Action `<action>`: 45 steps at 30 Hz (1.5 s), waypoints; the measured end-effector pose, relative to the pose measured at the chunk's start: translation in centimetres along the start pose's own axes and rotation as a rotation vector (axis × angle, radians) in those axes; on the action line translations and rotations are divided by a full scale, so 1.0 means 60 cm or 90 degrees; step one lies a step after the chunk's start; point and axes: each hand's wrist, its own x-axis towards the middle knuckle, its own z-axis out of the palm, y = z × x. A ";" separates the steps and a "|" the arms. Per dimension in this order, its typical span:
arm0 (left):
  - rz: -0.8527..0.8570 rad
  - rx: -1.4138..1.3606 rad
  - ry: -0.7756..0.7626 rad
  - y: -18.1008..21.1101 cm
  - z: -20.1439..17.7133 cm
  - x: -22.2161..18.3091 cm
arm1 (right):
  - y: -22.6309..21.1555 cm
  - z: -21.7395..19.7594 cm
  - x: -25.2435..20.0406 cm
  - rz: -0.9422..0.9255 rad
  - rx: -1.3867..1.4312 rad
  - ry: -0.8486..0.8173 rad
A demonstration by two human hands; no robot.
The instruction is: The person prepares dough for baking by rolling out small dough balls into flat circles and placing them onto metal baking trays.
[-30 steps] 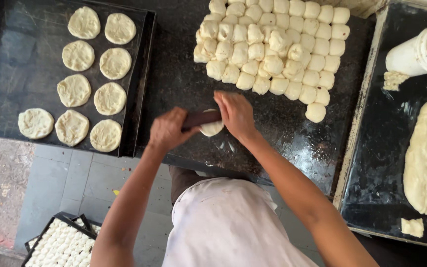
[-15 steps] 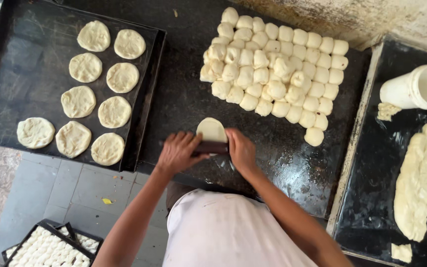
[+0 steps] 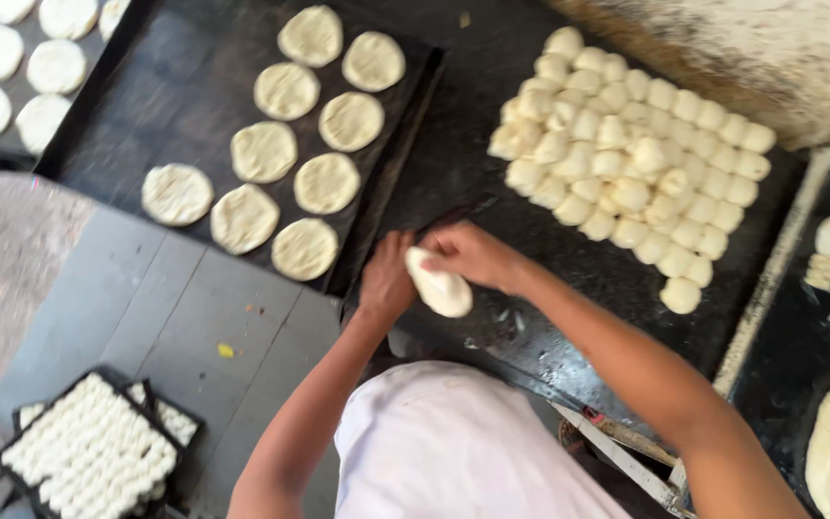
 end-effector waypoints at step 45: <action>0.016 0.338 -0.076 0.079 -0.029 0.023 | 0.192 0.024 -0.167 -0.145 -0.544 0.596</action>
